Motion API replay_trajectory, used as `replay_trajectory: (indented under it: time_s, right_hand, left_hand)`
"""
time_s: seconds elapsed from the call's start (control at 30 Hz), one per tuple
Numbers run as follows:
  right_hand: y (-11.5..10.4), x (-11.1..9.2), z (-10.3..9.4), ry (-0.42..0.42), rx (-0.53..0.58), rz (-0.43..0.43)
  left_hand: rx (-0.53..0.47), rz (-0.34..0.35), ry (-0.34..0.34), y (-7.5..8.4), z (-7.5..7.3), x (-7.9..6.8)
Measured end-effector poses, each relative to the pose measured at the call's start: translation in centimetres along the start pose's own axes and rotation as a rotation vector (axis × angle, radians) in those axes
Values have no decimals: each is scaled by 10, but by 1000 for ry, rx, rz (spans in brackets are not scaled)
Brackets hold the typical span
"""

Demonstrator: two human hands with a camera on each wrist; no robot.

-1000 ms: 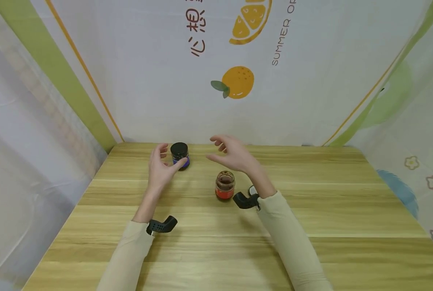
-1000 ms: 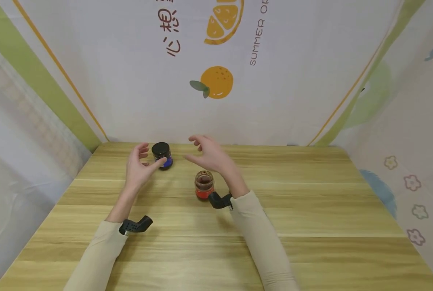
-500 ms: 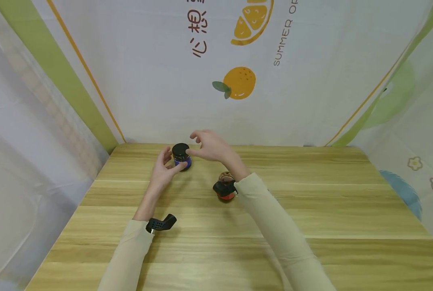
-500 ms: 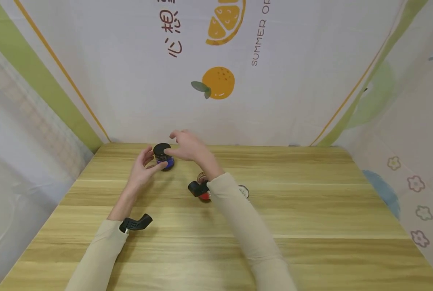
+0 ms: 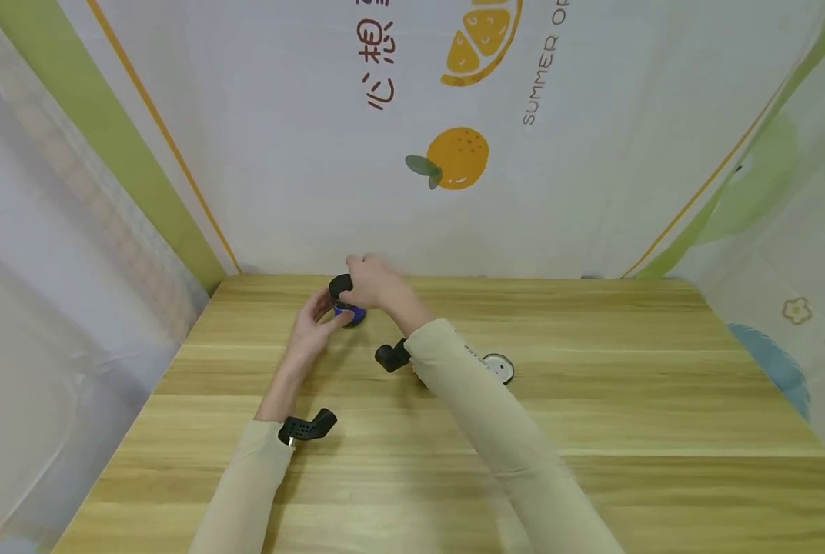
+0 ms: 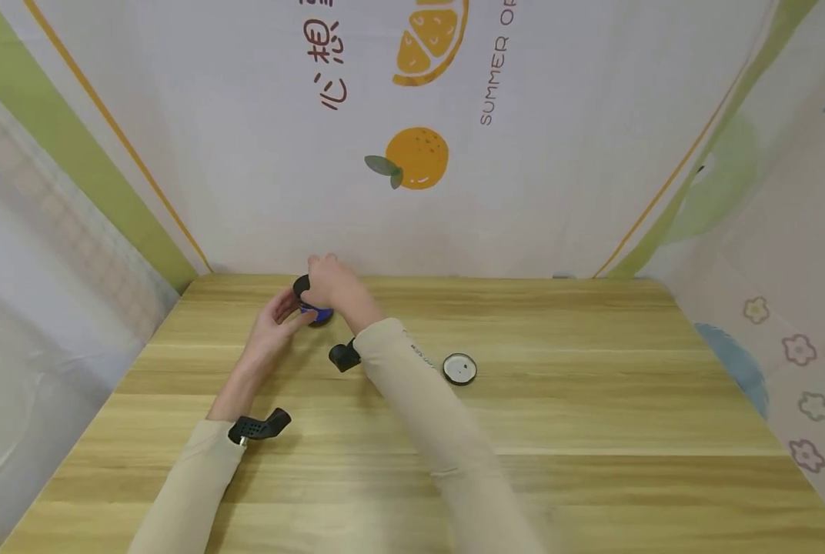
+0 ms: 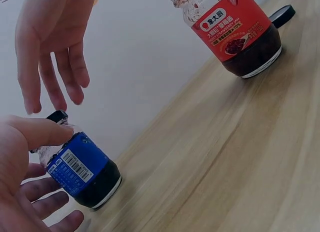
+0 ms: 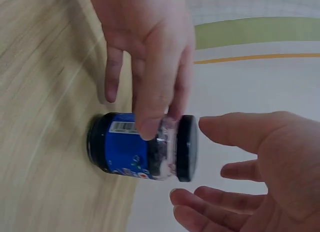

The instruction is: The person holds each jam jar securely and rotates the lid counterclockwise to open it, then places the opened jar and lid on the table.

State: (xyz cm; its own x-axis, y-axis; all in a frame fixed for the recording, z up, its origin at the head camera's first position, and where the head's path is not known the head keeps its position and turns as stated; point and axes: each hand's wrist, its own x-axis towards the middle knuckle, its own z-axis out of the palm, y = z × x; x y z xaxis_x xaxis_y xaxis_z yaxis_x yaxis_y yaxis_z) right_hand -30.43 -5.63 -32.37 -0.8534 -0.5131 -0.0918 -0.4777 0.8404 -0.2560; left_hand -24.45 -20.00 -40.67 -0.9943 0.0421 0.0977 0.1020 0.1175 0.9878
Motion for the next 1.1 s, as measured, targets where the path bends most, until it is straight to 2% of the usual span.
replay_trajectory:
  time_s: [0.17, 0.27, 0.47, 0.6, 0.77, 1.0, 1.1]
  right_hand:
    - [-7, 5, 6, -12, -39, 5]
    - [-8, 6, 10, -1, -55, -2]
    - [-8, 9, 18, -1, -80, 6]
    - [-9, 10, 21, -8, -93, 9]
    - [-10, 11, 20, -6, -102, -27]
    - [-10, 11, 18, 8, -75, -26]
    - [-8, 9, 16, 16, -36, -19]
  left_hand:
    - [6, -18, 45, -20, -4, 7]
    - [11, -17, 83, -25, -4, 9]
    - [64, -46, 97, -25, -2, 9]
    - [87, -70, 66, -25, -2, 6]
    - [108, -90, 44, -29, 0, 5]
    - [164, -82, 125, -33, 5, 6]
    - [171, -55, 157, -33, 6, 6]
